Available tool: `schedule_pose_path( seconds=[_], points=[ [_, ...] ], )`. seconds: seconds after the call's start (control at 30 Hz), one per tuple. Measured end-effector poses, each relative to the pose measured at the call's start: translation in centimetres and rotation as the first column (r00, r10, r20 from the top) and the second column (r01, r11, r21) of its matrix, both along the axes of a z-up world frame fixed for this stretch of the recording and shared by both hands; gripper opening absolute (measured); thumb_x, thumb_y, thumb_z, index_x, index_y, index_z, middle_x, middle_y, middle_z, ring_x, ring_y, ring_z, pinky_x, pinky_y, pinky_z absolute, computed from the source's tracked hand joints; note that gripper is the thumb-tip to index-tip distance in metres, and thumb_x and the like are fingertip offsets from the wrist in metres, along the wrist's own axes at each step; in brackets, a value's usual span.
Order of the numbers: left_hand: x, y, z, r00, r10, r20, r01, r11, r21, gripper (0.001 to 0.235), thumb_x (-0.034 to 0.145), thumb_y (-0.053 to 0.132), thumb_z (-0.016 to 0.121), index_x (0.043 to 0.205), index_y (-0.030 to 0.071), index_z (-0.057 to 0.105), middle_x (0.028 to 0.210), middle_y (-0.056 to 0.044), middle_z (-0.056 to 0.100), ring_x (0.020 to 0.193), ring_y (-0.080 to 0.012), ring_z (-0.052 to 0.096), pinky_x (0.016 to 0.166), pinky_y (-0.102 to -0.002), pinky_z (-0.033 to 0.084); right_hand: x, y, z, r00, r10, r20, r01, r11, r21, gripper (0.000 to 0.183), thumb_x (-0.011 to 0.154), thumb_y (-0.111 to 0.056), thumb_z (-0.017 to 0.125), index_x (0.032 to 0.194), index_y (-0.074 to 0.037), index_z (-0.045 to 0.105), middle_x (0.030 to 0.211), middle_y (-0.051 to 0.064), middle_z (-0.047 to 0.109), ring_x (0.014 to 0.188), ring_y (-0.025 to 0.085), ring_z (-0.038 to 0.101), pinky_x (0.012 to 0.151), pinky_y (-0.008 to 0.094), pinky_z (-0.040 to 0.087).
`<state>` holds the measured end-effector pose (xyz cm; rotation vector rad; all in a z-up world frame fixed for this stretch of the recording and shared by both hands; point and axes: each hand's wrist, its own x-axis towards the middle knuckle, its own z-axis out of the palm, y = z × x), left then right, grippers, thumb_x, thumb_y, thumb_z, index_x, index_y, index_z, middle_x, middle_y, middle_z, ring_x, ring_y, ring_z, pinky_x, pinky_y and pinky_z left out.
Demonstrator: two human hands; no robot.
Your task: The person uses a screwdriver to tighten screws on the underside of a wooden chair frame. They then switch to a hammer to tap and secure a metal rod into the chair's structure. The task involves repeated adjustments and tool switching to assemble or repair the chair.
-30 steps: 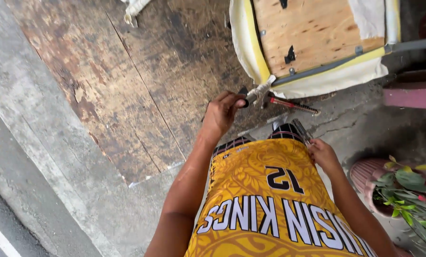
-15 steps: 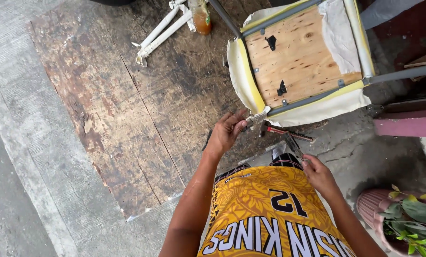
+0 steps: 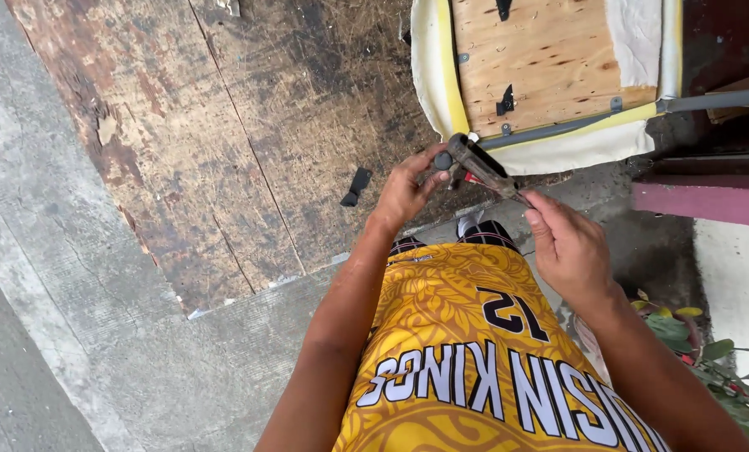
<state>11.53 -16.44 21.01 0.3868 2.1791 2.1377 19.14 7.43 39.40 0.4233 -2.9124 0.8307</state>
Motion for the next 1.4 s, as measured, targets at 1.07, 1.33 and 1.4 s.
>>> schedule_pose_path(
  seconds=[1.07, 1.33, 1.4],
  points=[
    [-1.5, -0.5, 0.1, 0.988, 0.106, -0.116, -0.108, 0.994, -0.017, 0.023, 0.099, 0.026, 0.074, 0.101, 0.003, 0.079, 0.087, -0.02, 0.075, 0.088, -0.0416, 0.073, 0.08, -0.048, 0.057, -4.3, -0.2, -3.6, 0.99, 0.093, -0.107, -0.076, 0.985, 0.158, 0.03, 0.096, -0.019, 0.062, 0.123, -0.014, 0.074, 0.099, 0.014, 0.078, 0.086, 0.035, 0.075, 0.068, 0.044, 0.06],
    [-0.3, -1.4, 2.1, 0.997, -0.018, 0.069, 0.027, 0.991, -0.13, 0.045, 0.098, 0.052, 0.059, 0.085, 0.012, 0.074, 0.068, 0.002, 0.062, 0.059, -0.0127, 0.059, 0.053, -0.029, 0.052, -3.8, -1.6, -2.9, 0.991, 0.02, 0.131, -0.059, 0.952, 0.3, 0.04, 0.097, -0.023, 0.058, 0.137, -0.018, 0.061, 0.106, -0.003, 0.081, 0.069, 0.021, 0.078, 0.05, 0.042, 0.064],
    [-1.2, -1.3, 0.3, 0.999, 0.043, 0.003, -0.043, 0.996, -0.083, 0.033, 0.094, 0.04, 0.072, 0.091, 0.008, 0.077, 0.075, -0.008, 0.07, 0.065, -0.0236, 0.067, 0.06, -0.035, 0.055, -3.9, -2.7, -0.8, 1.0, 0.012, 0.027, -0.017, 0.981, 0.195, 0.032, 0.097, -0.024, 0.06, 0.128, -0.017, 0.069, 0.1, 0.003, 0.081, 0.072, 0.027, 0.078, 0.056, 0.042, 0.063]
  ],
)
